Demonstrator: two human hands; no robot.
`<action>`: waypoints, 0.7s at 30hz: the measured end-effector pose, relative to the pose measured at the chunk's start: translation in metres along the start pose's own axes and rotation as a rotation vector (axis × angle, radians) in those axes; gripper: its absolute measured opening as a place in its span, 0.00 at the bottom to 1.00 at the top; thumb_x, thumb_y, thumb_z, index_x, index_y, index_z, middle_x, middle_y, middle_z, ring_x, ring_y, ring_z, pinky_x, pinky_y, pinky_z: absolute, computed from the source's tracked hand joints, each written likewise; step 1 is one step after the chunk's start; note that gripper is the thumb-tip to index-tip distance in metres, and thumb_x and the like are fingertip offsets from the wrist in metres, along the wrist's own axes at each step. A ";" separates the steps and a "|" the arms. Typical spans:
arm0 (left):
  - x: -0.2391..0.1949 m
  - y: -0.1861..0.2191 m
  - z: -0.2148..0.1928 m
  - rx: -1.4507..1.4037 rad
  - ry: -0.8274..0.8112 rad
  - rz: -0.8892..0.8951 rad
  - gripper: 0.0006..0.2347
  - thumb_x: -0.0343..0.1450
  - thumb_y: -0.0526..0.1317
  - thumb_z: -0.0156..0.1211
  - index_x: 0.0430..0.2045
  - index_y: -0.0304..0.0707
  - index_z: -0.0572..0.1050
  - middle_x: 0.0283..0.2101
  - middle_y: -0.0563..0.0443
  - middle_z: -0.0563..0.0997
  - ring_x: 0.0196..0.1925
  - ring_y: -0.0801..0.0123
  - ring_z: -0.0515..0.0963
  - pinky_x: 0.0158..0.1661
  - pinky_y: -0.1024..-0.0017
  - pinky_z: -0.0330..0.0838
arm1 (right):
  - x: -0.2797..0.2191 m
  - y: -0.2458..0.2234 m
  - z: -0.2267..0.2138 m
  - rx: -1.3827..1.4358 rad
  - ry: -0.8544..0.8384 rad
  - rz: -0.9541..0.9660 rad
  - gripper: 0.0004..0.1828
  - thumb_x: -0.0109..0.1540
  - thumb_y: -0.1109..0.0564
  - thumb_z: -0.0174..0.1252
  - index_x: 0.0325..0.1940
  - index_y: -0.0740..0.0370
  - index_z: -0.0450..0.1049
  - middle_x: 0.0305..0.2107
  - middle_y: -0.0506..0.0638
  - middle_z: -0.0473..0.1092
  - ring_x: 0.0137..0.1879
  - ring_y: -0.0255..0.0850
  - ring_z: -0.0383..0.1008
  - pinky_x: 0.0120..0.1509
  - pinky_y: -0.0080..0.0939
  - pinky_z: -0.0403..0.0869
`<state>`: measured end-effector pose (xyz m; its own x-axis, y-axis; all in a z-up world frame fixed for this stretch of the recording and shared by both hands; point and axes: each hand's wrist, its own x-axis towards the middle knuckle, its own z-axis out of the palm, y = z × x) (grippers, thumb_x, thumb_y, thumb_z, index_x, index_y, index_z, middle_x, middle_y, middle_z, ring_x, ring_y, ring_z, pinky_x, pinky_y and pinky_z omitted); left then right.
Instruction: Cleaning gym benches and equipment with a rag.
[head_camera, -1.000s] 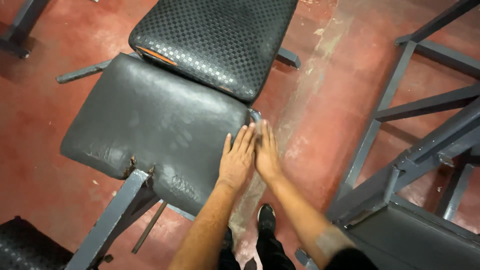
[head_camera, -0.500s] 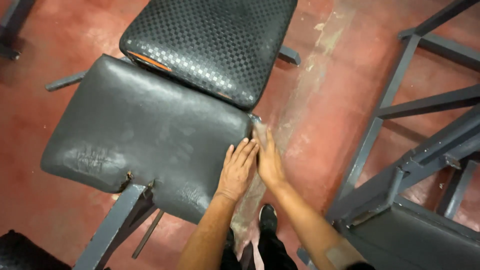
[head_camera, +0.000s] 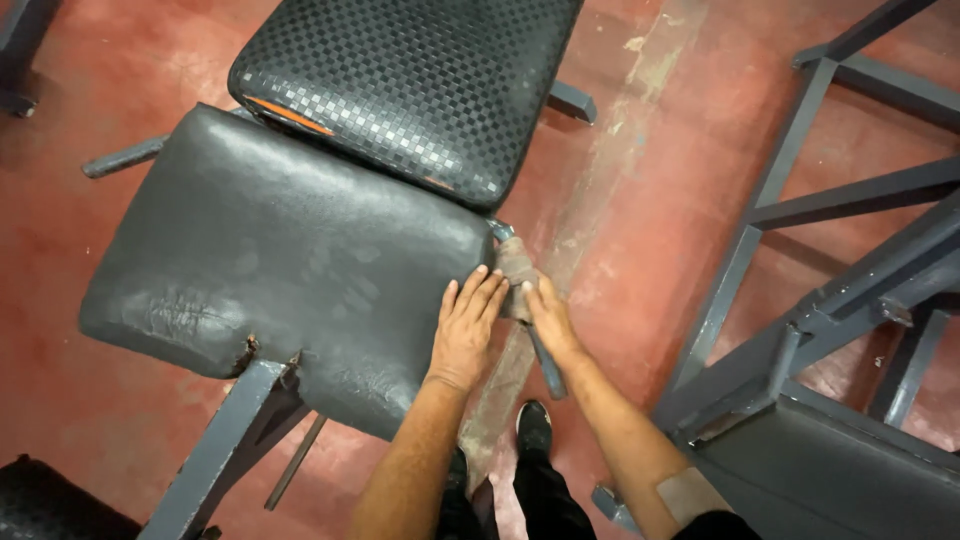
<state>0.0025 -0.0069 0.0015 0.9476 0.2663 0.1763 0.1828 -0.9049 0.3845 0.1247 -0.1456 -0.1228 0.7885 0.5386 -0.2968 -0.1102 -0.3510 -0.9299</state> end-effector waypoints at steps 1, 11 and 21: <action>0.002 0.005 -0.005 0.001 0.000 0.001 0.28 0.65 0.33 0.57 0.64 0.40 0.69 0.70 0.54 0.68 0.76 0.63 0.60 0.71 0.52 0.51 | -0.009 -0.012 0.001 0.001 0.001 -0.001 0.24 0.72 0.51 0.48 0.72 0.58 0.64 0.59 0.67 0.74 0.64 0.56 0.75 0.66 0.50 0.73; -0.013 0.034 0.032 0.171 -0.153 -0.040 0.28 0.68 0.41 0.58 0.67 0.41 0.64 0.75 0.50 0.57 0.78 0.52 0.52 0.71 0.46 0.45 | -0.095 -0.051 -0.006 -0.658 -0.029 -0.081 0.47 0.62 0.59 0.54 0.82 0.49 0.40 0.65 0.67 0.61 0.65 0.67 0.66 0.64 0.59 0.69; -0.026 0.092 0.058 -0.654 -0.166 -0.448 0.28 0.76 0.43 0.50 0.72 0.32 0.52 0.78 0.37 0.46 0.77 0.44 0.51 0.72 0.58 0.50 | -0.096 0.039 -0.022 0.254 -0.142 0.027 0.31 0.74 0.50 0.38 0.81 0.59 0.48 0.76 0.57 0.51 0.80 0.46 0.50 0.80 0.44 0.53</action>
<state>0.0097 -0.1167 -0.0201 0.8567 0.4579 -0.2374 0.4128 -0.3328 0.8479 0.0584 -0.2282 -0.1261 0.6926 0.6401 -0.3326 -0.2920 -0.1727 -0.9407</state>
